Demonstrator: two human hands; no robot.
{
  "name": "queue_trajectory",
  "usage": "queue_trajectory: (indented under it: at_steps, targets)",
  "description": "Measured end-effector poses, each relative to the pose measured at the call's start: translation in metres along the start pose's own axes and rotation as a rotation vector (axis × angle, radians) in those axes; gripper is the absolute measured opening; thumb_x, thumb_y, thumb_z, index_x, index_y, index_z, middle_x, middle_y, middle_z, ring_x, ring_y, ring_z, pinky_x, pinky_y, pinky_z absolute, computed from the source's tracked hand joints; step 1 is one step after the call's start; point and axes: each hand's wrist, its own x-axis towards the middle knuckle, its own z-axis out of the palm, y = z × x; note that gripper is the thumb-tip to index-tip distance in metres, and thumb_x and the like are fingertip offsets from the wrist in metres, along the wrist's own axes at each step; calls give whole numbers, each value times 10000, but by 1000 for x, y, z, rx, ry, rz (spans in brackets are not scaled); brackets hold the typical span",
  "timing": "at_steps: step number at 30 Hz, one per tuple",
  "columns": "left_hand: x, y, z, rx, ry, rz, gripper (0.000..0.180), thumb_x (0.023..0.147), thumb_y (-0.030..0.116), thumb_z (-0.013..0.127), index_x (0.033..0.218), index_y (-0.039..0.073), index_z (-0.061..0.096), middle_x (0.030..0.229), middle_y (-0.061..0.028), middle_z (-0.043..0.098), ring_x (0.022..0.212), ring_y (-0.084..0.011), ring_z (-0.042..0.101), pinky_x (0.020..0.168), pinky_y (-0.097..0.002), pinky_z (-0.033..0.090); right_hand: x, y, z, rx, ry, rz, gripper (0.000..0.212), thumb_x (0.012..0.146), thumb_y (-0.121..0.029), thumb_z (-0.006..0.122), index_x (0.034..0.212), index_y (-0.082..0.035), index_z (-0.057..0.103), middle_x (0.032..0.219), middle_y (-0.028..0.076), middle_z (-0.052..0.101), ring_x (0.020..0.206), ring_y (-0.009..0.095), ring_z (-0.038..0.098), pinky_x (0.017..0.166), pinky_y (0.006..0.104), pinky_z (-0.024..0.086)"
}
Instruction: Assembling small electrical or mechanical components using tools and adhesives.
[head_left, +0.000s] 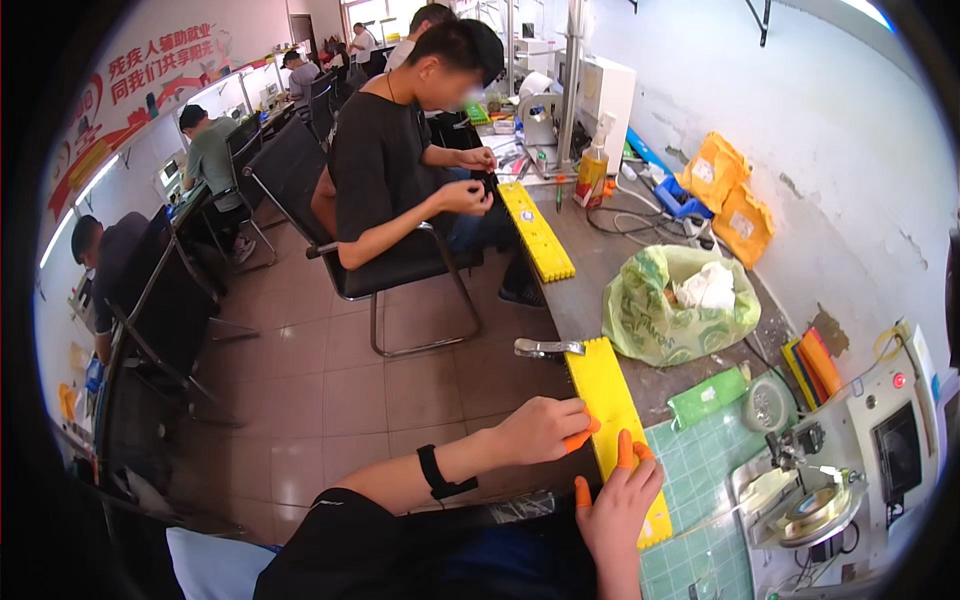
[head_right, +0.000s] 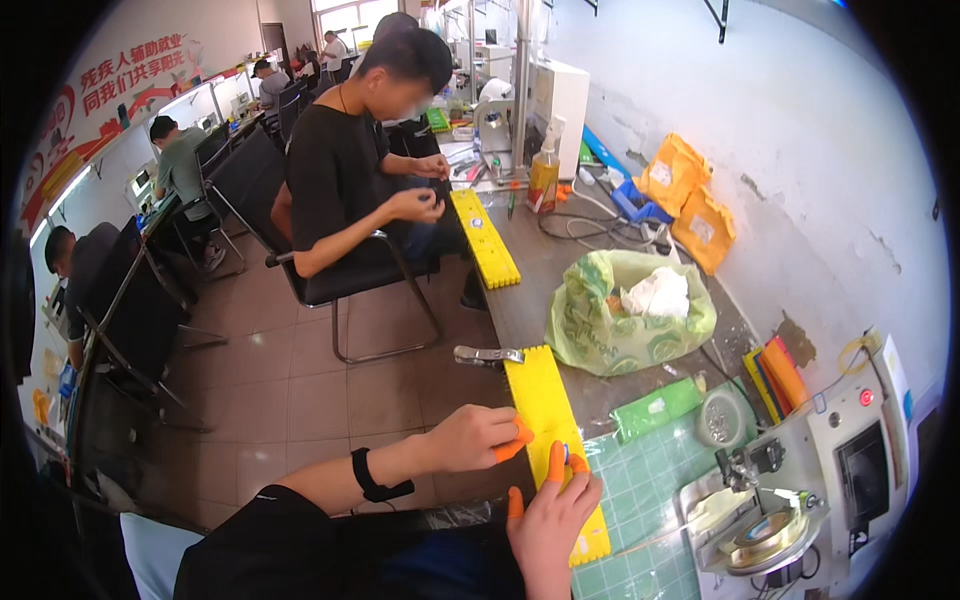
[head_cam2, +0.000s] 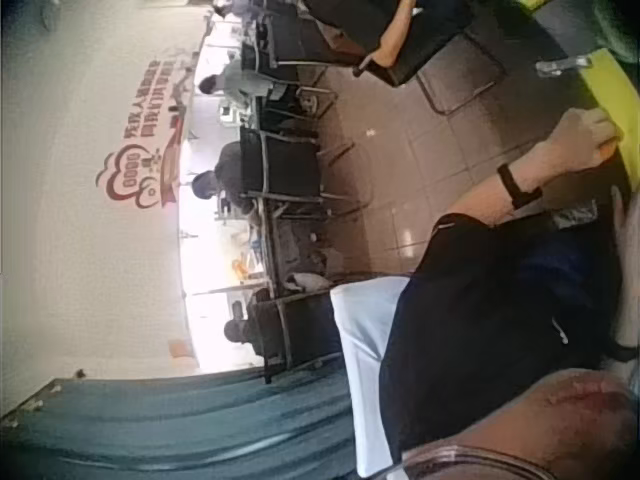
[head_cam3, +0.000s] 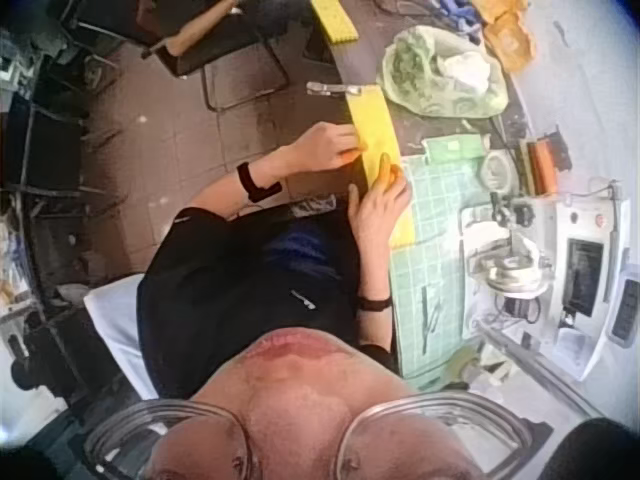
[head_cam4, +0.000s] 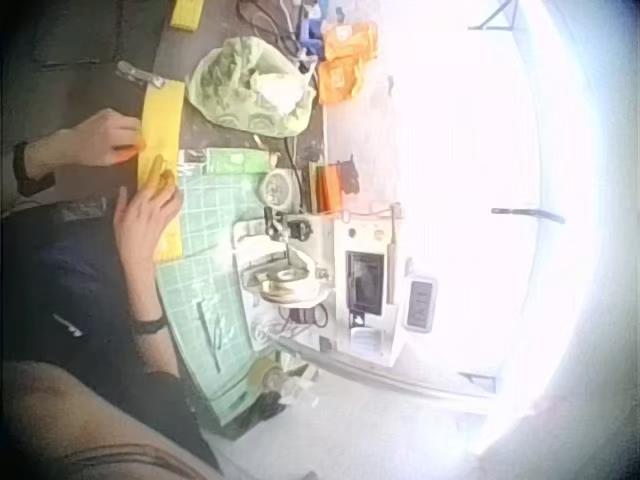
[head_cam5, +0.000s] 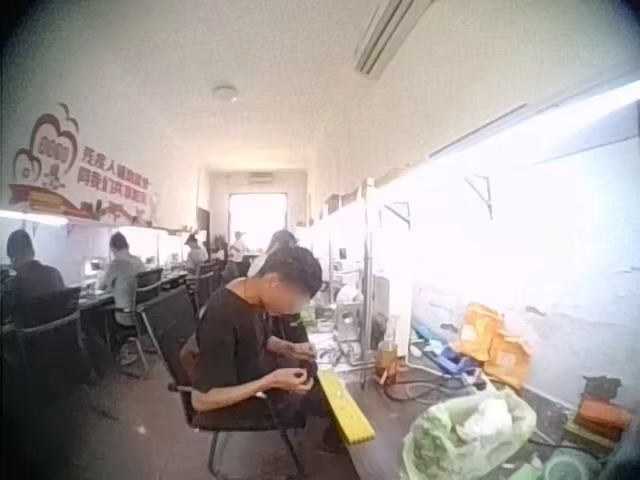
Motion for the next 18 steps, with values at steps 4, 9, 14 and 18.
queue_trajectory:
  at_steps: [4, 9, 14, 18]
  targets:
    - [2, -6, 3, -29, -59, -21, 106, 896, 125, 688, 987, 72, 681, 881, -78, 624, 727, -279, 672, 627, -377, 552, 3, -2, -2, -43, 11, -17, 919, 745, -159, 826, 1510, 33, 353, 1347, 294, 431, 1220, 488, 408, 1093, 576, 325]
    - [0, -10, 6, 9, -83, 9, 133, 886, 120, 689, 1010, 73, 675, 888, -84, 616, 724, -270, 673, 632, -371, 552, 4, -1, -1, -62, 16, -17, 915, 742, -161, 828, 1506, 28, 360, 1350, 289, 432, 1222, 487, 408, 1092, 576, 325]
    - [-7, -11, 12, 101, -52, 73, 190, 845, 90, 704, 1031, 62, 674, 940, -73, 611, 712, -235, 648, 633, -344, 547, 4, 1, 1, -58, 28, -29, 914, 741, -173, 831, 1502, 28, 367, 1350, 287, 435, 1224, 487, 406, 1096, 577, 322]
    - [-10, -9, 8, 155, -29, 95, 201, 833, 83, 703, 1032, 73, 678, 947, -61, 618, 692, -224, 636, 620, -338, 537, 2, 2, 1, -39, 22, -29, 891, 748, -193, 823, 1493, 38, 392, 1345, 306, 443, 1230, 493, 395, 1097, 605, 309]
